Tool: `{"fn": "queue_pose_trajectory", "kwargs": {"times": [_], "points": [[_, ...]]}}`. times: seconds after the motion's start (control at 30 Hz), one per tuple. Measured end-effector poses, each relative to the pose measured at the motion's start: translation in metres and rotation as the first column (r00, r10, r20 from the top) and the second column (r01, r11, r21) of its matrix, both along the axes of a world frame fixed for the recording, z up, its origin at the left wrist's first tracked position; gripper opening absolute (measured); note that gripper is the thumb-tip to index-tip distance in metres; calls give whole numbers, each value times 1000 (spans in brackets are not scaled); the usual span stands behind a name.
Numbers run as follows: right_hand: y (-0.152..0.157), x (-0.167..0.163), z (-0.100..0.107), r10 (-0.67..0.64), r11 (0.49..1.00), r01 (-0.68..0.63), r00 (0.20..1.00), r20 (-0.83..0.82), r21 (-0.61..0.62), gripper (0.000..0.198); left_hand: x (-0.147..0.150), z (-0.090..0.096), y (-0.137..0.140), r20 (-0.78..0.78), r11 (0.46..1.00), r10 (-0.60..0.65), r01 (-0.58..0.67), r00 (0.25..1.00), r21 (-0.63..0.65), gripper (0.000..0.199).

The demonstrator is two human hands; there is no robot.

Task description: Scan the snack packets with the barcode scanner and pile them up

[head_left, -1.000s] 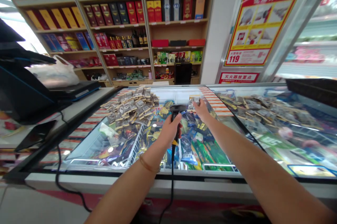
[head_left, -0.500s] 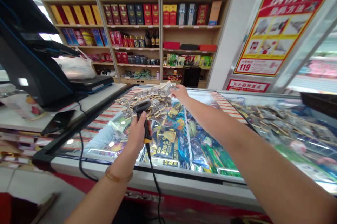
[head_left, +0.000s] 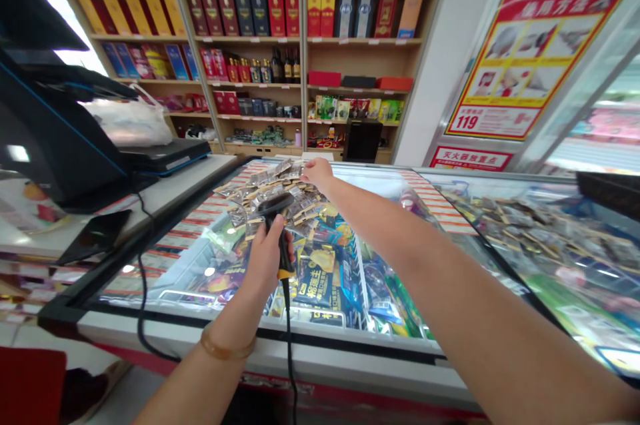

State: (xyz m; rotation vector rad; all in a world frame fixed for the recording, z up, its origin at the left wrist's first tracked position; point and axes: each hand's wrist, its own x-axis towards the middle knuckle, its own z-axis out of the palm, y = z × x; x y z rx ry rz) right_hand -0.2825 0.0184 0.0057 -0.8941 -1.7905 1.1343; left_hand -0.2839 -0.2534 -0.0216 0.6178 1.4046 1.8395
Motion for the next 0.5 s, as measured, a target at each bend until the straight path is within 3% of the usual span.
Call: {"fn": "queue_pose_trajectory", "kwargs": {"times": [0.07,0.13,0.27,0.37,0.5], "points": [[3,27,-7,-132,991,133,990,43,-9,17,9,1,7,-10,1000,-18,18,1000,15,59],[8,67,-20,-170,985,170,984,49,3,12,22,3,16,-18,998,-50,50,999,27,57],[20,178,-53,-304,950,292,946,116,110,12,61,5,38,-25,989,-148,149,989,20,52],[27,273,-71,-500,862,446,828,253,242,17,98,7,57,-21,972,-236,236,971,6,50],[26,394,-75,-652,758,548,658,377,354,23,147,13,80,5,932,-363,363,932,0,52]]}}
